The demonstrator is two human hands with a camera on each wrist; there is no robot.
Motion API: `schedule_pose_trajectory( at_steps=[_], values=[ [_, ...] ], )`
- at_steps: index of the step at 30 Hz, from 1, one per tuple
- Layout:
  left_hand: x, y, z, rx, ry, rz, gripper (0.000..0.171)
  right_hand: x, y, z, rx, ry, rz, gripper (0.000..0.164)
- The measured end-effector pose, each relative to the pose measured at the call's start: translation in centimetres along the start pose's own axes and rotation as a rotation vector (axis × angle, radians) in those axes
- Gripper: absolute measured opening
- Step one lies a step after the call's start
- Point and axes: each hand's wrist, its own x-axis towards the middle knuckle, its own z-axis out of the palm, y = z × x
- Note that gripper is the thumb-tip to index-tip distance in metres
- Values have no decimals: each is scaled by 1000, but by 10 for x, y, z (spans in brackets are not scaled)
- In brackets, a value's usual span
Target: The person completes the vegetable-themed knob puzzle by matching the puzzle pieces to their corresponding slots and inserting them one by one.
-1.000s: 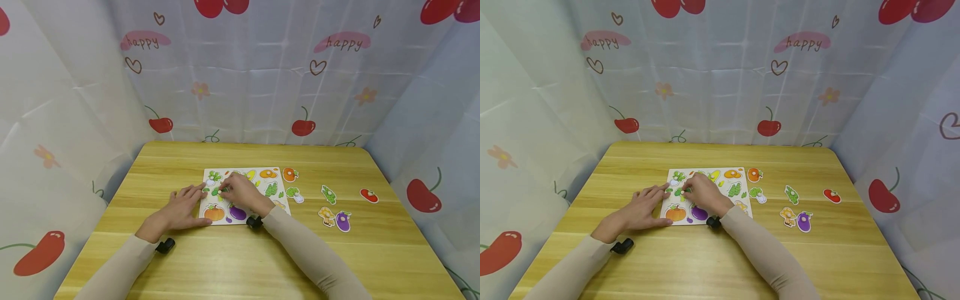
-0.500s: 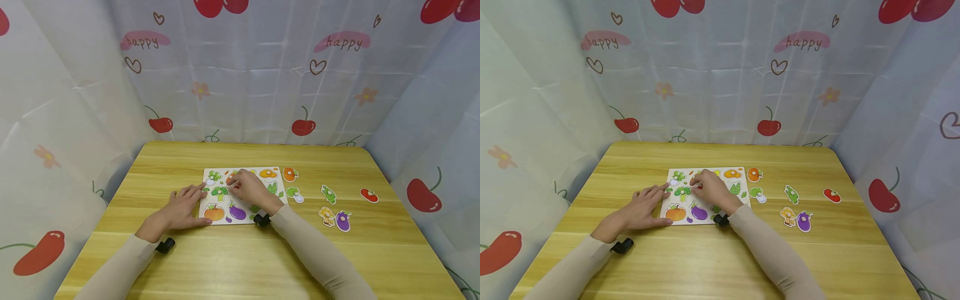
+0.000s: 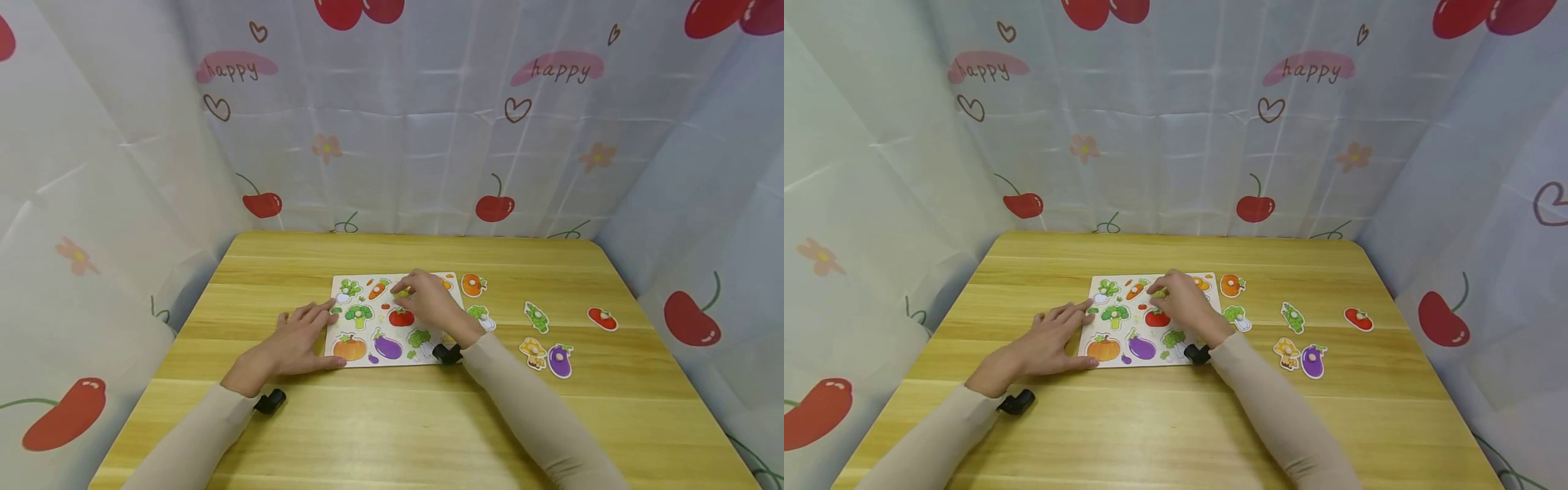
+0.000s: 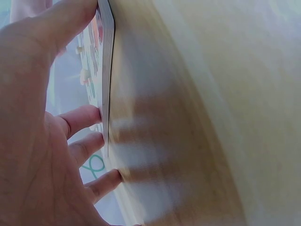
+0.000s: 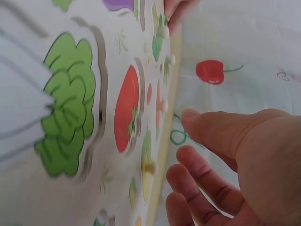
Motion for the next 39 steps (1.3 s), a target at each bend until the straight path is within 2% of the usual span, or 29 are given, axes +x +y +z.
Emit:
schedule_pose_trajectory(
  at_steps=[5, 11, 21, 39],
  values=[
    [0, 0, -1, -8, 1, -2, 101, -10, 10, -12, -11, 34, -3, 19],
    [0, 0, -1, -12, 7, -5, 100, -27, 29, -28, 23, 63, 43, 21],
    [1, -3, 3, 9, 8, -3, 101, -59, 69, -66, -4, 139, 118, 23],
    [0, -3, 2, -22, -13, -5, 101, -139, 146, -126, -98, 298, 231, 29]
  ],
)
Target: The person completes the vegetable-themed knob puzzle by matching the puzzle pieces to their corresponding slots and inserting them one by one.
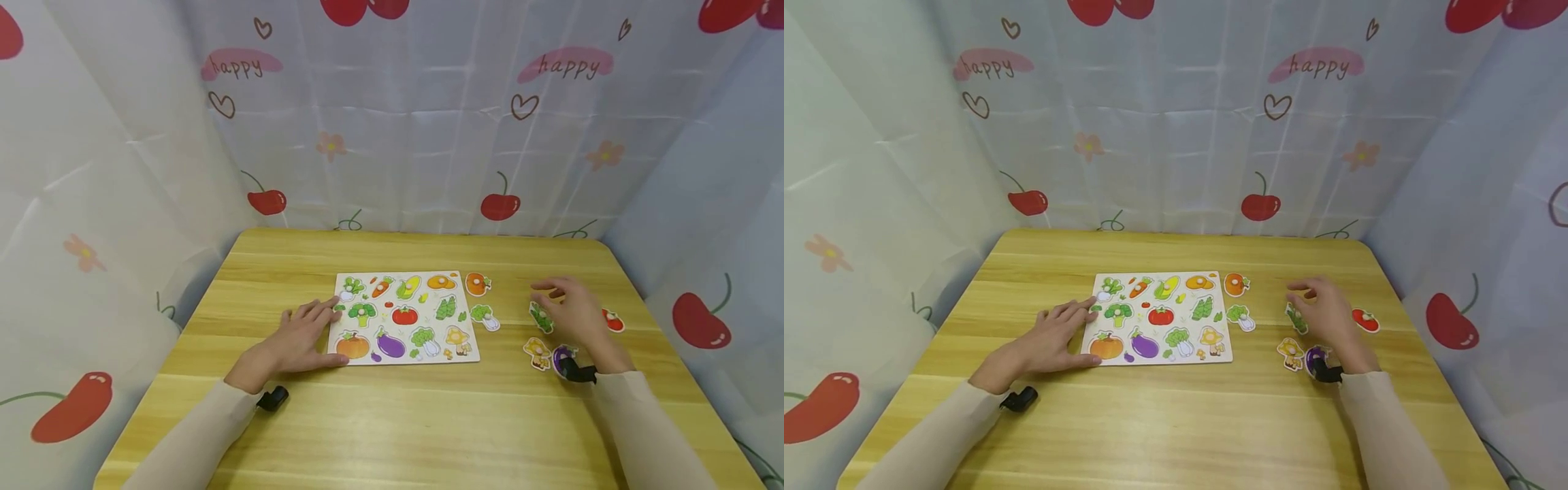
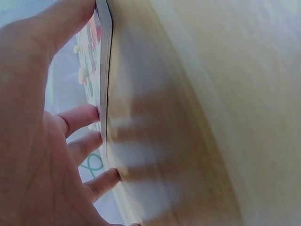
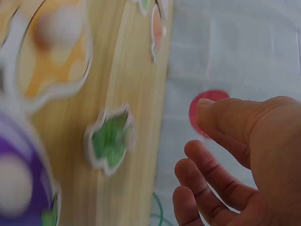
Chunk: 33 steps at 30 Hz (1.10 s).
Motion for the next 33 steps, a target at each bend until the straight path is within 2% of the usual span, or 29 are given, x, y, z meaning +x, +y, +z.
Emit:
schedule_pose_trajectory(
  at_steps=[12, 15, 24, 28, 33],
  values=[
    [0, -1, 2, -1, 12, 4, 103, -26, 79, -29, -62, 136, 80, 31],
    [0, -2, 3, 0, 14, 2, 103, -32, 94, -36, -64, 145, 106, 34],
    [0, 0, 2, -2, 11, -10, 103, -43, 115, -49, -53, 75, 229, 59],
    [-1, -1, 2, -5, 10, -12, 103, -47, 121, -50, -14, 41, 288, 64],
    [0, 0, 2, -6, 13, -10, 104, -50, 125, -51, 7, 27, 383, 61]
  ],
)
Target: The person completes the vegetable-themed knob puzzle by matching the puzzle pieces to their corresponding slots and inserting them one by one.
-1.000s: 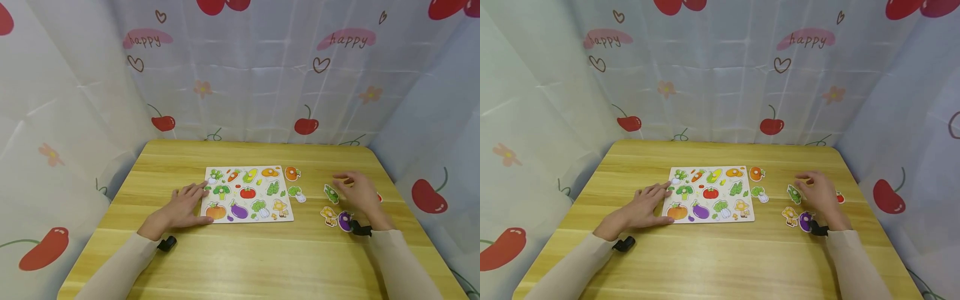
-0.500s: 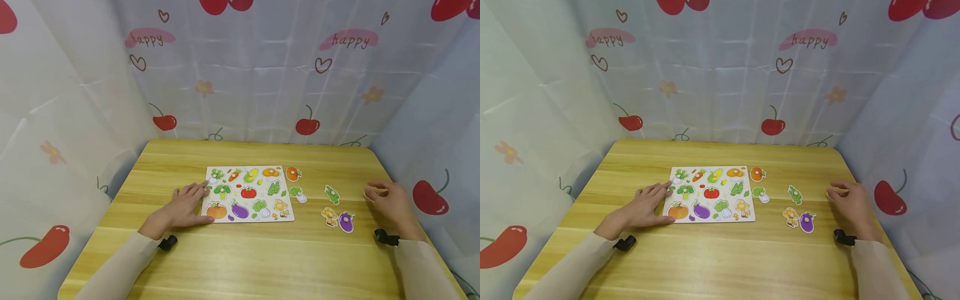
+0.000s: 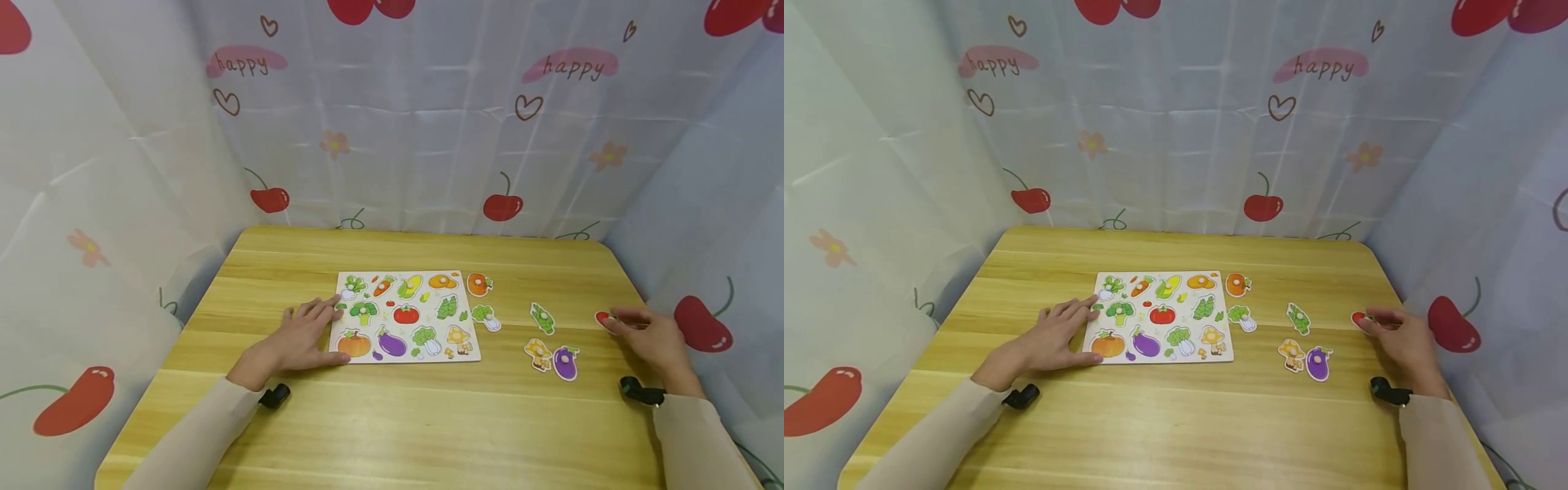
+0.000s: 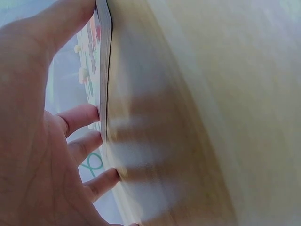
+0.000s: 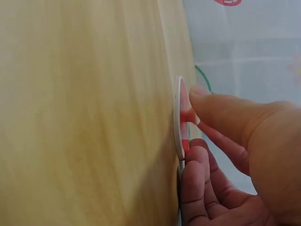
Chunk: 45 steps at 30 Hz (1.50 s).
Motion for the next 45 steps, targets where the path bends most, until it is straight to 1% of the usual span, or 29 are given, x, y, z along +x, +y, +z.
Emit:
schedule_pose_trajectory(
  at_steps=[4, 9, 15, 20, 22, 25, 31, 36, 40, 43, 45],
  values=[
    [1, 0, 0, 6, 0, 0, 104, 1, 0, 0, -8, -2, 48, 55],
    [1, 0, 0, 5, -4, 2, 104, 3, 0, 2, -13, 1, 80, 52],
    [1, 0, 0, 8, -8, 4, 104, 1, -2, 6, -31, 28, 72, 49],
    [0, -1, 0, 4, -13, 6, 104, -2, -10, 7, -37, 39, 65, 49],
    [0, -1, 0, 3, -14, 7, 104, -2, -14, 7, -36, 38, 54, 50],
    [1, -1, -1, 6, -11, 9, 104, -2, -20, 8, -45, 41, 14, 52],
    [1, 1, -2, 4, -13, 9, 104, 0, -34, 13, -51, 44, -70, 47],
    [0, 2, -3, 4, -9, 11, 103, 1, -54, 19, -10, 37, -110, 44],
    [1, 2, -2, 5, -7, 10, 102, -1, -73, 25, 7, 16, -116, 44],
    [0, 2, -3, 6, -8, 6, 102, -2, -86, 30, 9, 20, -169, 38],
    [0, 2, -3, 6, -9, 3, 103, -3, -94, 35, 23, 36, -236, 31]
  ],
)
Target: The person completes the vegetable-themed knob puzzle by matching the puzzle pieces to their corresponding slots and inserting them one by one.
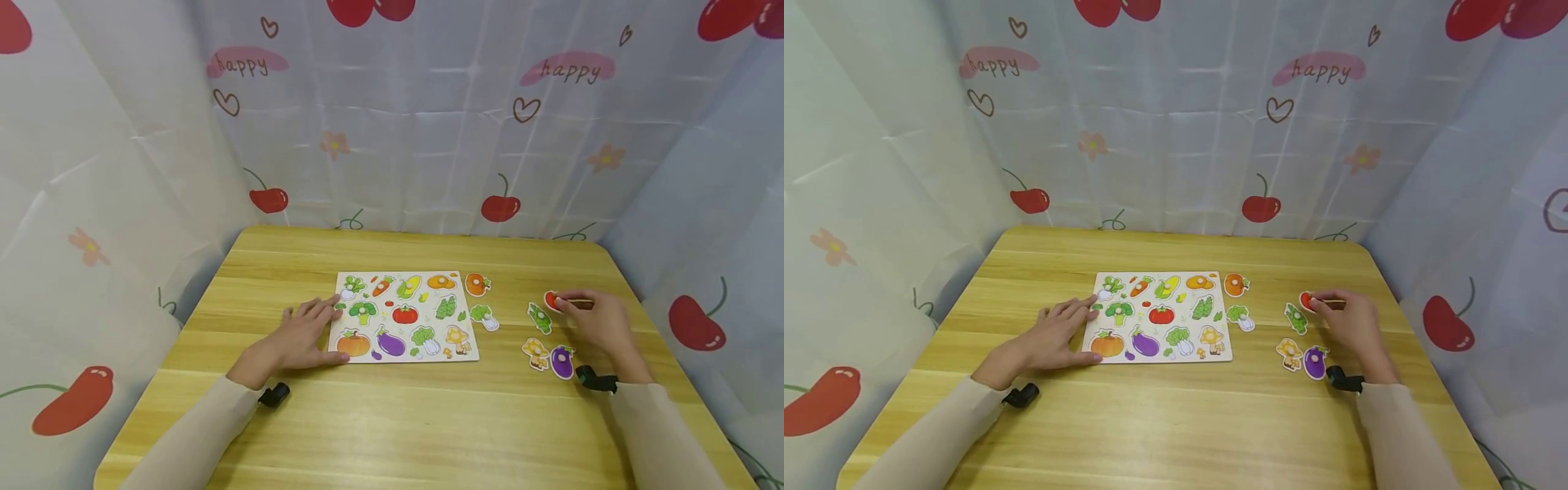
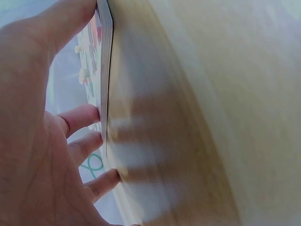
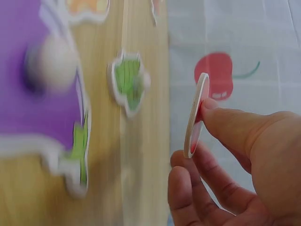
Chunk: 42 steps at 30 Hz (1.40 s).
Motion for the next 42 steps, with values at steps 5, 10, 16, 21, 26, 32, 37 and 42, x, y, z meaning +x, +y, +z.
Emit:
schedule_pose_trajectory(
  at_steps=[5, 10, 16, 21, 26, 32, 37, 42],
  values=[
    [-1, 0, 0, 3, 4, -3, 102, 1, -22, 10, 29, 2, -111, 23],
    [-2, 0, 1, -1, 11, 1, 101, 3, -42, 20, 10, -10, -152, 24],
    [-2, 0, 1, 3, 14, 5, 100, 3, -62, 32, 31, 21, -219, 20],
    [-3, 0, 0, -1, 12, 5, 100, 2, -75, 44, 43, 17, -258, 16],
    [-3, 1, -1, -5, 10, 1, 100, 4, -89, 56, 50, -35, -264, 16],
    [-2, 0, -1, 7, 0, -4, 102, 6, -106, 72, 72, -97, -260, 14],
    [1, 0, -1, 3, -8, -4, 104, 7, -118, 86, 82, -112, -280, 13],
    [2, 0, -1, 4, -16, -12, 104, 9, -131, 100, 76, -129, -307, 11]
  ],
)
